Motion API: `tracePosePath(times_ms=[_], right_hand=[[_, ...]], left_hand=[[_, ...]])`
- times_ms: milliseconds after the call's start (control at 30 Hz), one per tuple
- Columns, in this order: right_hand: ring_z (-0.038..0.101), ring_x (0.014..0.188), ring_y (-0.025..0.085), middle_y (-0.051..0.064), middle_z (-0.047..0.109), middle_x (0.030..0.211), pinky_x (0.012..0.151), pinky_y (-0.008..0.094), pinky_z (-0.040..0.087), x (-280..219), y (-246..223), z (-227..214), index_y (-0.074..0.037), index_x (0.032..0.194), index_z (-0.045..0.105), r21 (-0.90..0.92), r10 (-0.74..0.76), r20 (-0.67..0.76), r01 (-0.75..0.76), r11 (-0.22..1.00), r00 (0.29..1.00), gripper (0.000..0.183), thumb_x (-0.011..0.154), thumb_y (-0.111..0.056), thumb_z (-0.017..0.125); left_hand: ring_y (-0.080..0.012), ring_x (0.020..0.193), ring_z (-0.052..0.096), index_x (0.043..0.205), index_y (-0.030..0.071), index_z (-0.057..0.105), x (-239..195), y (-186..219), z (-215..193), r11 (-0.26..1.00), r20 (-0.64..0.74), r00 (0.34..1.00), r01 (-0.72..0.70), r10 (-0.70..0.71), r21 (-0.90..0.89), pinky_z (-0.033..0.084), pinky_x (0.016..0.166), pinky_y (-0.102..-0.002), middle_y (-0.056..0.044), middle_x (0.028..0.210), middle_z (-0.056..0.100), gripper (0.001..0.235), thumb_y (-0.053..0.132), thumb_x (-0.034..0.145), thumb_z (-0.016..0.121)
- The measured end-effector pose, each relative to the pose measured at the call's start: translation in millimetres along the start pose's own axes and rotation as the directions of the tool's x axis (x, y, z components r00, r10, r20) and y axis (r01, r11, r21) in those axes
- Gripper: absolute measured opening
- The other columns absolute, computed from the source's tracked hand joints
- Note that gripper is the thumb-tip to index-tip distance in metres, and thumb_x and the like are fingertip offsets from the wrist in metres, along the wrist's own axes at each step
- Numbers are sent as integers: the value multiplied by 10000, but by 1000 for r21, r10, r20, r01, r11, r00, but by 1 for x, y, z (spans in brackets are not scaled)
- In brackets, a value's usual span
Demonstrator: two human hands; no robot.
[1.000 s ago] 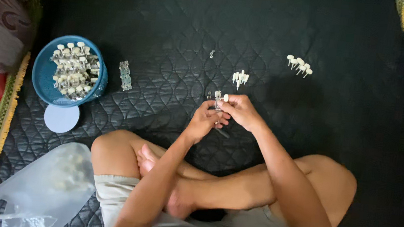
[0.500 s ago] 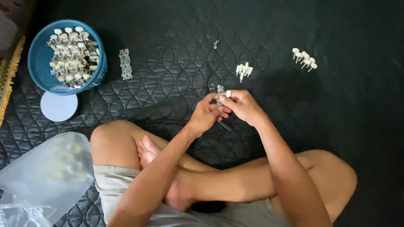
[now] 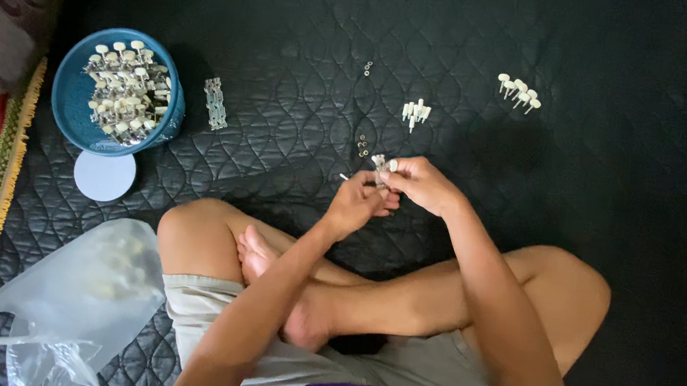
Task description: The person sits cross-legged on a mat and assembles small white plastic components with metal rings using a screwdriver. They pick up parts from the mat, insert rings, and tighten them with the tool, placing finished units into a blue bowl.
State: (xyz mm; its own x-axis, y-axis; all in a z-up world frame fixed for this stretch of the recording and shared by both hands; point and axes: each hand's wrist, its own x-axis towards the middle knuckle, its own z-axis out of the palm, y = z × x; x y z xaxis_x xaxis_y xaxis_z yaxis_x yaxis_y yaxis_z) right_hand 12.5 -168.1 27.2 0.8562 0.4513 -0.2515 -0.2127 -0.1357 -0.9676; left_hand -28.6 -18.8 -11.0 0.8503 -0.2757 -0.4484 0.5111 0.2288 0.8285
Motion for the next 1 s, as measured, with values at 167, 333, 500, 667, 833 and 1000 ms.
tracePosePath(times_ms=[167, 333, 500, 667, 833, 1000], right_hand=[[455, 560, 46, -55, 546, 600, 552, 179, 371, -3, -7, 4, -111, 719, 606, 28, 38, -11, -37, 999, 999, 113, 830, -92, 596], [456, 564, 53, -45, 544, 615, 539, 206, 384, 0, -19, 8, -112, 735, 594, 8, 42, -37, -42, 999, 998, 102, 837, -111, 597], [626, 718, 221, 141, 661, 831, 629, 332, 494, 21, -24, -6, -21, 1073, 596, -296, 8, -148, -52, 954, 989, 332, 809, -221, 621], [644, 737, 284, 17, 661, 715, 681, 383, 502, 87, -17, -41, -242, 877, 669, -781, -140, -267, -129, 611, 954, 149, 825, -314, 550], [640, 794, 279, 51, 658, 863, 702, 375, 512, 171, -13, -64, -154, 990, 644, -842, -351, -195, 28, 539, 916, 180, 865, -120, 518], [607, 881, 317, 51, 618, 943, 769, 457, 498, 188, -19, -51, -282, 1034, 639, -869, -267, -142, 9, 495, 953, 282, 851, -131, 489]], left_hand=[[-240, 772, 660, 1227, -26, 376, -9, 14, 7, 1000, -10, 1000, 27, -28, -15, 580, 691, -381, -204, 889, 646, 408, 76, 868, 540], [-295, 793, 652, 1247, -41, 355, -10, 27, 7, 999, -36, 999, 9, -11, -43, 567, 714, -433, -260, 893, 625, 404, 60, 881, 494], [-258, 778, 656, 1247, -80, 325, 0, 28, -3, 992, -120, 992, -61, 47, -112, 571, 721, -392, -246, 908, 632, 395, 48, 896, 452], [-281, 807, 651, 1243, -120, 292, 2, 43, -1, 980, -184, 977, -135, 107, -146, 566, 733, -397, -266, 926, 622, 396, 37, 905, 425], [-279, 777, 658, 1254, -98, 292, 12, 44, -1, 967, -246, 964, -149, 96, -208, 570, 719, -403, -258, 918, 628, 401, 31, 901, 430], [-286, 787, 660, 1218, -101, 327, 12, 43, -7, 947, -285, 955, -168, 87, -272, 573, 714, -416, -256, 915, 635, 355, 33, 906, 428]])
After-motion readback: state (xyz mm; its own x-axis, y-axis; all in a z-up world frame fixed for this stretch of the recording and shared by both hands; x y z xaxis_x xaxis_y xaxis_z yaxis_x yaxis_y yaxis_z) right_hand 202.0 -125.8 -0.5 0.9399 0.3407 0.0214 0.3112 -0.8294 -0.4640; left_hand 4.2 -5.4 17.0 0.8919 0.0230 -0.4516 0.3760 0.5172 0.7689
